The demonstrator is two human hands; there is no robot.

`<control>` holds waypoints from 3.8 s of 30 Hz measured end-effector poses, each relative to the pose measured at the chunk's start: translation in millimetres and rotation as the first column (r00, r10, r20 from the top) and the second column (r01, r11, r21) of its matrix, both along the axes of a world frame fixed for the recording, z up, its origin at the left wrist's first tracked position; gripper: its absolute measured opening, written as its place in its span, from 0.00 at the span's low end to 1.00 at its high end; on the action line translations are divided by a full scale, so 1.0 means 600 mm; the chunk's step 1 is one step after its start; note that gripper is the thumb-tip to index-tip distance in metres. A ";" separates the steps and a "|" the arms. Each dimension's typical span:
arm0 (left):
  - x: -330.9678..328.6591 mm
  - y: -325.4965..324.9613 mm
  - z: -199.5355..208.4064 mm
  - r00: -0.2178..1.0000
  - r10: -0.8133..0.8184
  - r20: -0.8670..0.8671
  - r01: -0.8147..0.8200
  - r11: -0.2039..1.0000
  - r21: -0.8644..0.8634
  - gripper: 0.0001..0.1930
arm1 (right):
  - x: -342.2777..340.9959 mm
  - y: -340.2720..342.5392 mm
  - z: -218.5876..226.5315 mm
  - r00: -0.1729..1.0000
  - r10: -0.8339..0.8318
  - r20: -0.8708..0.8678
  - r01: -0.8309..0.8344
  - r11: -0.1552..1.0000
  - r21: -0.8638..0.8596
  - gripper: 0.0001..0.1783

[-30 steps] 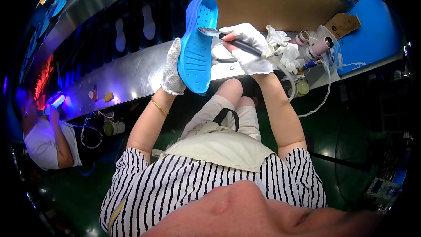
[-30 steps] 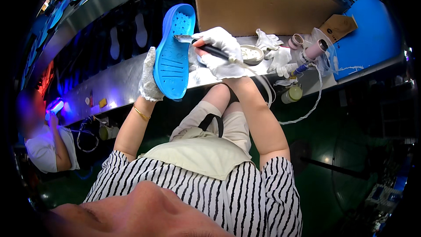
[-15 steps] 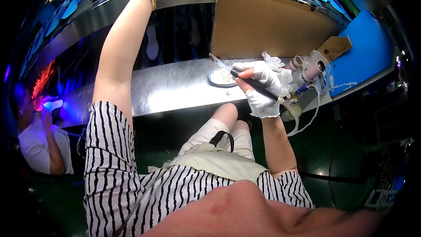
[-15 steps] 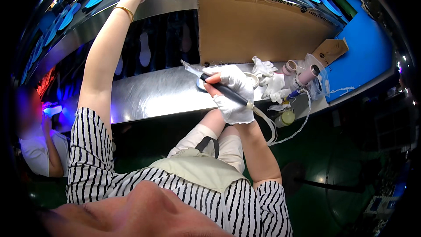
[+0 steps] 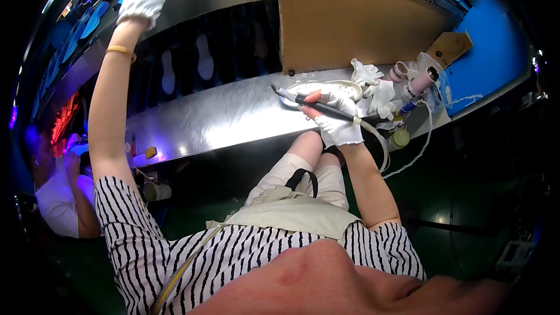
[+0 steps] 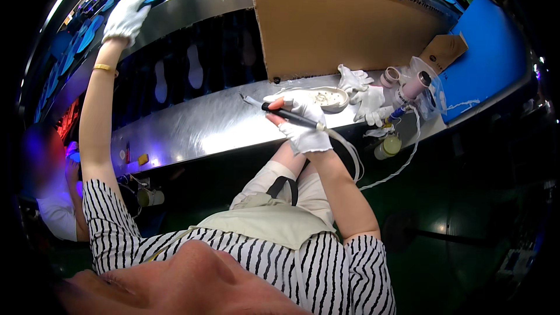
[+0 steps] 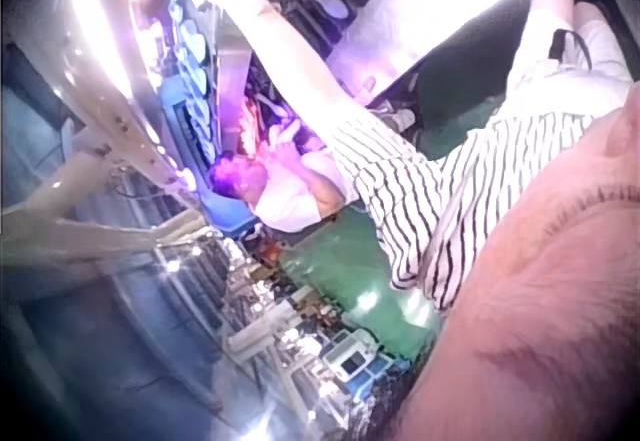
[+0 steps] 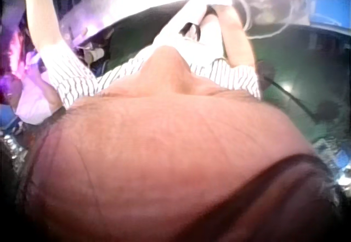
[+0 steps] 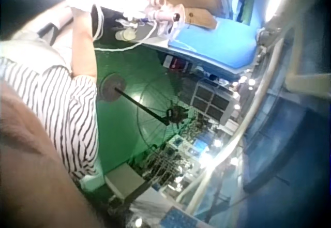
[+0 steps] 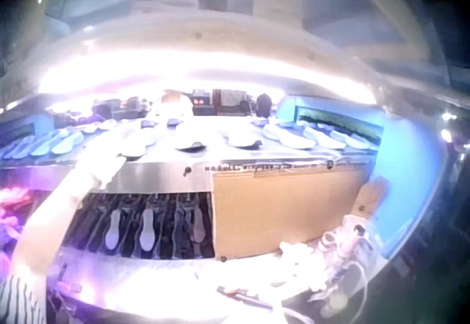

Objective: The person applies adhesive to the bottom of a blue shoe sole using a brush and handles a white shoe upper at a workstation.

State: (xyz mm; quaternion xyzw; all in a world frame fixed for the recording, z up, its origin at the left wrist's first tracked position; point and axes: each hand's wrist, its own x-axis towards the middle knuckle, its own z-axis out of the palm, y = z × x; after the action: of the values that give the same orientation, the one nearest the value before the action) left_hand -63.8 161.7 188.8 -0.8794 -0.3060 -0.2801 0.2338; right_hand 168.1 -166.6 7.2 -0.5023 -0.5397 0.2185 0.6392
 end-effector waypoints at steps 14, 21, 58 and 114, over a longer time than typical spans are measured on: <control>-0.052 -0.251 -0.100 -0.034 0.081 0.996 0.940 -0.336 0.059 0.26 | 0.010 -0.003 -0.030 0.919 -0.136 -0.370 0.088 0.986 -0.144 0.13; 0.052 -0.379 -0.320 0.366 0.719 0.591 0.882 -0.470 0.026 0.36 | -0.012 -0.030 -0.023 0.891 -0.029 -0.452 -0.058 0.982 -0.178 0.13; 0.061 -0.423 -0.368 0.384 0.785 0.486 0.872 -0.481 0.088 0.46 | -0.111 -0.058 -0.034 0.983 0.186 -0.009 -0.186 0.982 -0.020 0.09; 0.091 -0.305 -0.302 0.773 0.241 0.587 0.633 -0.355 -0.688 0.49 | -0.048 -0.006 0.012 0.889 0.364 -0.277 -0.457 0.706 -0.541 0.08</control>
State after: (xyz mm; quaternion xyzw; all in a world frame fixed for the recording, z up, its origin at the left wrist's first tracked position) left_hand -9.2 -21.1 7.9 -0.6084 -0.2667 -0.1816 -0.7251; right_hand 139.3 -170.5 14.5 -0.5251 -0.4929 0.5495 0.4234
